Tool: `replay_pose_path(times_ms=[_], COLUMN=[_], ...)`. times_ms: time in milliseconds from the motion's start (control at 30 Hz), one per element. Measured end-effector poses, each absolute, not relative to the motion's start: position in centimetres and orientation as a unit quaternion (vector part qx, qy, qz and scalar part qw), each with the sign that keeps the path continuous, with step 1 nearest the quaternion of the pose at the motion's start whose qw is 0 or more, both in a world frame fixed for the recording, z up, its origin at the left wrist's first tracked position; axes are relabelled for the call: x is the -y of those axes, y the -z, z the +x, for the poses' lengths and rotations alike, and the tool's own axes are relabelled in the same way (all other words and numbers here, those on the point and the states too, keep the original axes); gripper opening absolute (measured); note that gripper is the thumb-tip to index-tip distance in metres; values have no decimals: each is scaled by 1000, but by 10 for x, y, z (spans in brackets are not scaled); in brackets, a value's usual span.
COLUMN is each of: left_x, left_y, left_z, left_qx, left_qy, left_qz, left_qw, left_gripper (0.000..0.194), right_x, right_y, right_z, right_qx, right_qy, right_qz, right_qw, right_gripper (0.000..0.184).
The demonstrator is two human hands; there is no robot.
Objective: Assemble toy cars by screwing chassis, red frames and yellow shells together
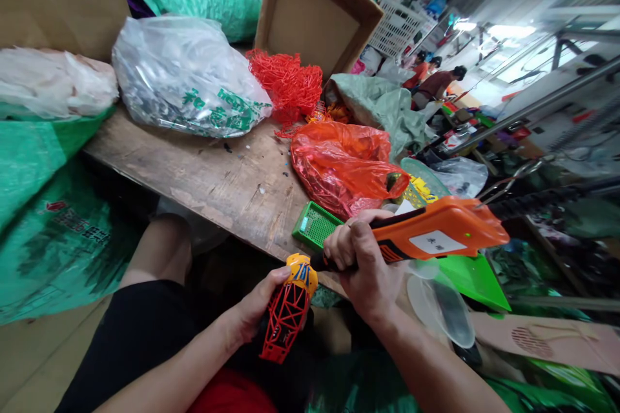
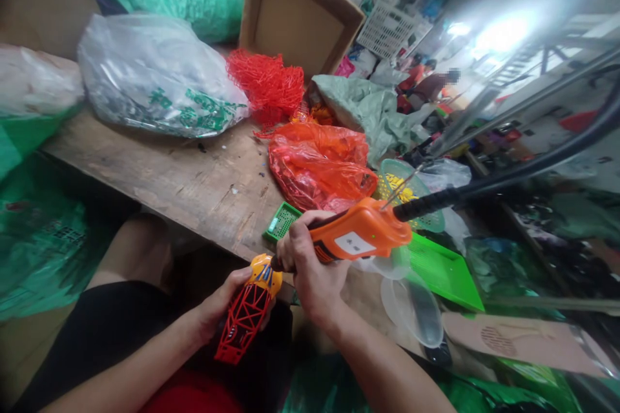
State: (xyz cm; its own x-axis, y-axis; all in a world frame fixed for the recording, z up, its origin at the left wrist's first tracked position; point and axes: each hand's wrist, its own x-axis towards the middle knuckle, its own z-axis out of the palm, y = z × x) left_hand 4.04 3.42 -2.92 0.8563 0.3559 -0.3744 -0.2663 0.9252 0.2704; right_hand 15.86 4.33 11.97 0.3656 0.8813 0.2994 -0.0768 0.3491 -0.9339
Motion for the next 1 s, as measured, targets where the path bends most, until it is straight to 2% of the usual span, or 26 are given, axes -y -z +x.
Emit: replay_pose_path(times_ms=[500,700,1000], left_x=[-36,-35,-33], left_y=[25,26,29], left_z=[40,42,42], left_qx=[-231,-235,-228], left_qy=[-150,-151,-152], left_qz=[126,126,142], left_qw=[953,952,951], left_gripper=[68,68,66], right_x=[-49,-54,-58], right_y=[-115,-119,-116], right_z=[158,156,154], right_qx=[436,428,420], right_qy=[-353,-342,-337], right_qz=[-445,-463,-489], right_qw=[698,697,687], right_gripper=[19,28,29])
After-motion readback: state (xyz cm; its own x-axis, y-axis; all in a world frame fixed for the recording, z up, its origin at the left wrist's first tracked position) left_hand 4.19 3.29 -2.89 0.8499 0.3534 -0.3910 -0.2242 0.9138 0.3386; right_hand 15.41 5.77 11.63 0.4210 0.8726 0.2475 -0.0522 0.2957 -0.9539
